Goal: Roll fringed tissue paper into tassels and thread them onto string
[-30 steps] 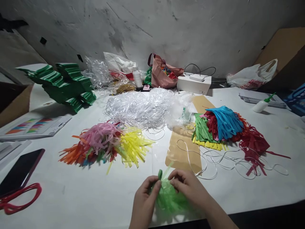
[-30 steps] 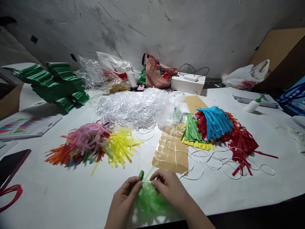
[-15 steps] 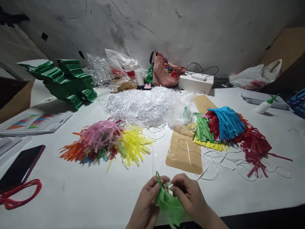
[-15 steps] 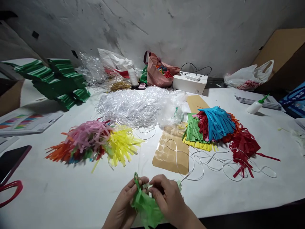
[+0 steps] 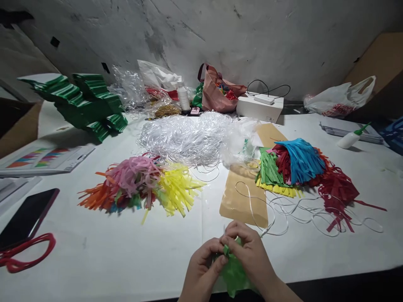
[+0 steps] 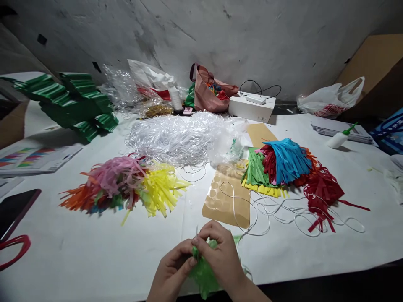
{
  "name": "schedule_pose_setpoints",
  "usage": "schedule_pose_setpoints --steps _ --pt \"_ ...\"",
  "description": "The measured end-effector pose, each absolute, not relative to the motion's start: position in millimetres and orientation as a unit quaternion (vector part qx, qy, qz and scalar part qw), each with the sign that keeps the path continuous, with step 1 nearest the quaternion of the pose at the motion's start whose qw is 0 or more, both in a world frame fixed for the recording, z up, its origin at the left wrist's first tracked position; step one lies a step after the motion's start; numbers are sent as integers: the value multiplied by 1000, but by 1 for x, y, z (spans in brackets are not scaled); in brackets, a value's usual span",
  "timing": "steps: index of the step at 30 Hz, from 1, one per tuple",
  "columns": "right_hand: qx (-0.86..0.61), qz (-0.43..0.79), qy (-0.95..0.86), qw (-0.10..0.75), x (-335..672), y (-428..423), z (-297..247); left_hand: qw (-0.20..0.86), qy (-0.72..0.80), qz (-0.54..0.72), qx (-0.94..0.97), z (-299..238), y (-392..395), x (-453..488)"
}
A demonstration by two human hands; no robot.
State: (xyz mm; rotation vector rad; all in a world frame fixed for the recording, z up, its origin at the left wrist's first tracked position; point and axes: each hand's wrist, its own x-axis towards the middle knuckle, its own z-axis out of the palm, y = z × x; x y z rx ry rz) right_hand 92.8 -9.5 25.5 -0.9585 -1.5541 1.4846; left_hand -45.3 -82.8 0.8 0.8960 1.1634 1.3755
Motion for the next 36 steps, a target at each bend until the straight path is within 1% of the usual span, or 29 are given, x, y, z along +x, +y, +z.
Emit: schedule_pose_setpoints --steps 2,4,8,11,15,18,25,31,36 --pt "-370 563 -615 410 95 -11 27 526 509 578 360 1 -83 -48" --pt "-361 532 -650 407 103 -11 31 520 530 578 339 1 -83 -51" --pt "-315 461 -764 322 119 -14 43 535 534 574 317 3 -81 -55" --pt "-281 425 -809 293 122 -16 50 542 522 572 326 7 -80 -55" --pt "-261 437 -816 274 118 -18 54 546 523 561 338 8 -80 -54" --pt "-281 457 -805 256 117 -18 53 541 529 559 338 4 -82 -54" --pt "-304 462 -784 283 114 -20 45 531 530 567 341 5 -84 -52" --pt "-301 464 -786 276 117 -20 46 543 533 584 283 13 -83 -48" --pt "-308 461 -788 268 113 -19 46 534 528 565 343 6 -83 -49"
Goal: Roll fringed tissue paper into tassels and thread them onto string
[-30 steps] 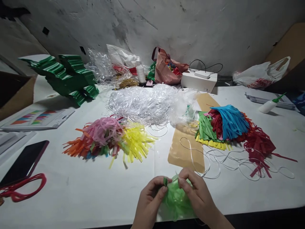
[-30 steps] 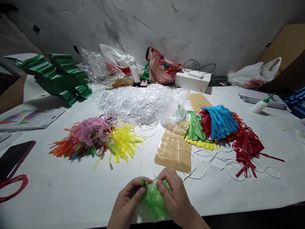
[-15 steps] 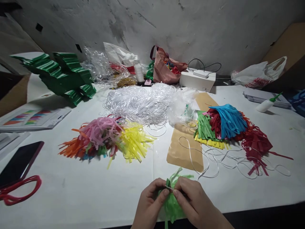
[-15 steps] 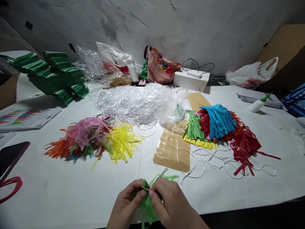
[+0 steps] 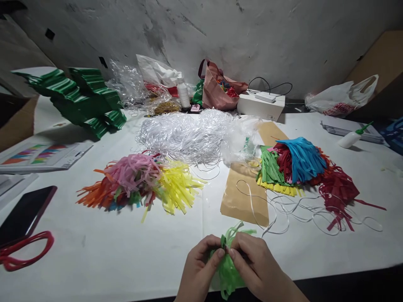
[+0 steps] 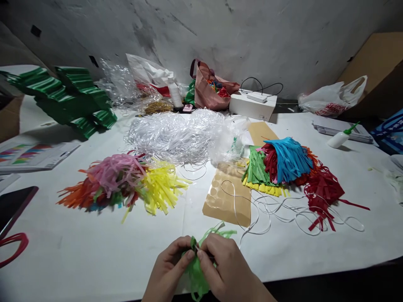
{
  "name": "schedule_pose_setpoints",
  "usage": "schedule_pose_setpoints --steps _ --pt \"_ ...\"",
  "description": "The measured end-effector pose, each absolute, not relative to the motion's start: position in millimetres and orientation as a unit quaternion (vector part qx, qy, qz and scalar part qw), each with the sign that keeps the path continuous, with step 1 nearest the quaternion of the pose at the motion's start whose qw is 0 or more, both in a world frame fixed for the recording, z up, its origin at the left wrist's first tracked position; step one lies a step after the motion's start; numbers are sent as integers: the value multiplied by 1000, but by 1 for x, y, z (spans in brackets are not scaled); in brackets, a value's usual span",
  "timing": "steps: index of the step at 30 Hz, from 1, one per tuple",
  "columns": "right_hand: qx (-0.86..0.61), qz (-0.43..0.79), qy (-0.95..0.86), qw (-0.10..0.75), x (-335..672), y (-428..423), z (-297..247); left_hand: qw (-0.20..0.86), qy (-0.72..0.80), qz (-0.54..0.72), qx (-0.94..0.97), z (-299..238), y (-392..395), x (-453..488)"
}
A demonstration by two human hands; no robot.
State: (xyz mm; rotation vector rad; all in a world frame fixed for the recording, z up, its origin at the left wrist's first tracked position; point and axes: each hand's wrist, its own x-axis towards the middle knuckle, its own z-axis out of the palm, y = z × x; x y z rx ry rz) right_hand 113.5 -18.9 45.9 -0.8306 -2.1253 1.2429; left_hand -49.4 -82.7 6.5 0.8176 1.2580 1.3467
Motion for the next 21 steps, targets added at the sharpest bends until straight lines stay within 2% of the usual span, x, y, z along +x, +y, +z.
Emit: schedule_pose_setpoints --steps 8,15,21 --pt "-331 440 -786 283 106 -16 39 503 512 529 453 8 -81 -53" --pt "-322 428 -796 282 102 -13 40 505 546 524 415 15 -68 -60" --pt "-366 355 -835 205 155 16 40 335 620 561 435 23 -61 -87"
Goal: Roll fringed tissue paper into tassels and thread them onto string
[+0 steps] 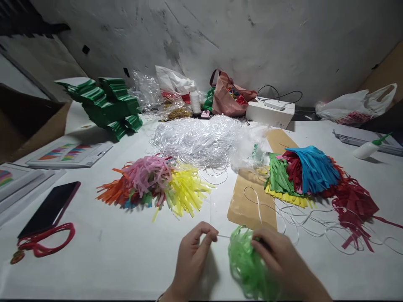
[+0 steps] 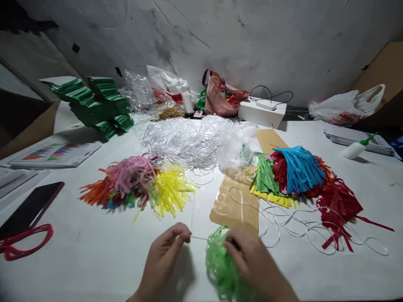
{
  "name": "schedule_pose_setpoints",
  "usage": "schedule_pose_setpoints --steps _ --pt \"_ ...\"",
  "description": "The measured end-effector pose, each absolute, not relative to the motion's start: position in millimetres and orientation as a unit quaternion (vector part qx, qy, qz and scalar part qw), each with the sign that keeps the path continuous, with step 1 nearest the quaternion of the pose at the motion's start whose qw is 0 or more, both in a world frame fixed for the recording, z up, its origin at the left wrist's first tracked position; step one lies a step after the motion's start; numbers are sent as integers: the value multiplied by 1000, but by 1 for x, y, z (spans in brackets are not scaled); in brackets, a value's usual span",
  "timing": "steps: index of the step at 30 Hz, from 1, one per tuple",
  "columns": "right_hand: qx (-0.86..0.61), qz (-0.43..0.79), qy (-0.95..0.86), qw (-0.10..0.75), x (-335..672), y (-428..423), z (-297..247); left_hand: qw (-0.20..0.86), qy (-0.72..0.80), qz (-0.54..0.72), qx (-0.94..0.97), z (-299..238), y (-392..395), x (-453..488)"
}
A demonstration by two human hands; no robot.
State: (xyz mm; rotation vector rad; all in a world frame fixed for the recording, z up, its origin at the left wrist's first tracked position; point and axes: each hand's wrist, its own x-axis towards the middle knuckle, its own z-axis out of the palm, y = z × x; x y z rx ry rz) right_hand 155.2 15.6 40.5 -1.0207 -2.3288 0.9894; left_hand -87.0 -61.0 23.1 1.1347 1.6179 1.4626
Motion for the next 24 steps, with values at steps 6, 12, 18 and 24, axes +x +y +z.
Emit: schedule_pose_setpoints --steps 6,12,18,24 --pt "-535 25 -817 216 252 86 29 217 671 594 386 24 -63 -140" --pt "-288 185 -891 299 123 40 22 239 610 536 533 38 -50 -108" --pt "-300 377 -808 340 62 22 3 183 667 408 597 46 9 -158" --pt "-315 392 -805 315 65 33 -3 118 803 223 540 42 97 -239"
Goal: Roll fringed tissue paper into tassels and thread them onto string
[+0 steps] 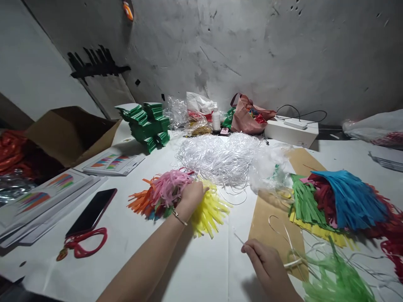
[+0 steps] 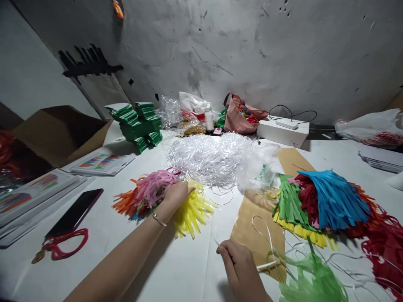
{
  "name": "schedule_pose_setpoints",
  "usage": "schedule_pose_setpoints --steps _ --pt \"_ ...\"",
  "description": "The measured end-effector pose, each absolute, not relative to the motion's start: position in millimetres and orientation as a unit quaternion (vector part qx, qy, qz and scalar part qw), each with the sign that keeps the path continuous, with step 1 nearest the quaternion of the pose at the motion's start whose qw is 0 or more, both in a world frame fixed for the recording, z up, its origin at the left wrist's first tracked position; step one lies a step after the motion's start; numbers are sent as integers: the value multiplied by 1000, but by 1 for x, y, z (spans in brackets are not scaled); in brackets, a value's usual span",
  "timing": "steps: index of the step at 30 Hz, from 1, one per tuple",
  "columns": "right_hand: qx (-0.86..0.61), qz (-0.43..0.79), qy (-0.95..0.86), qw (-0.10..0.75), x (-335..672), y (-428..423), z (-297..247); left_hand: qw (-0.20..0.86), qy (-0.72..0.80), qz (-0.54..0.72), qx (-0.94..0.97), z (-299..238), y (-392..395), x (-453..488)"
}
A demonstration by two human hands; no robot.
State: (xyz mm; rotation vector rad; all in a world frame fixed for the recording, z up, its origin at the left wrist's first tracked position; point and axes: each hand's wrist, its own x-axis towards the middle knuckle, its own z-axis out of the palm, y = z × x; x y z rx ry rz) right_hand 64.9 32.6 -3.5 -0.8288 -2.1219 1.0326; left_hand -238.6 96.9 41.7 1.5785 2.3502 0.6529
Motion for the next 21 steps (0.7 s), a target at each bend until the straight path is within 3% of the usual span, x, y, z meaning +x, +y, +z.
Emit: schedule_pose_setpoints --steps 6,14,21 --pt "-336 394 -789 331 63 31 -8 63 769 180 610 38 76 -234" --pt "-387 497 -677 381 56 33 15 4 567 340 750 23 -17 -187" --pt "-395 582 -590 396 39 33 40 38 471 439 764 14 -43 -143"
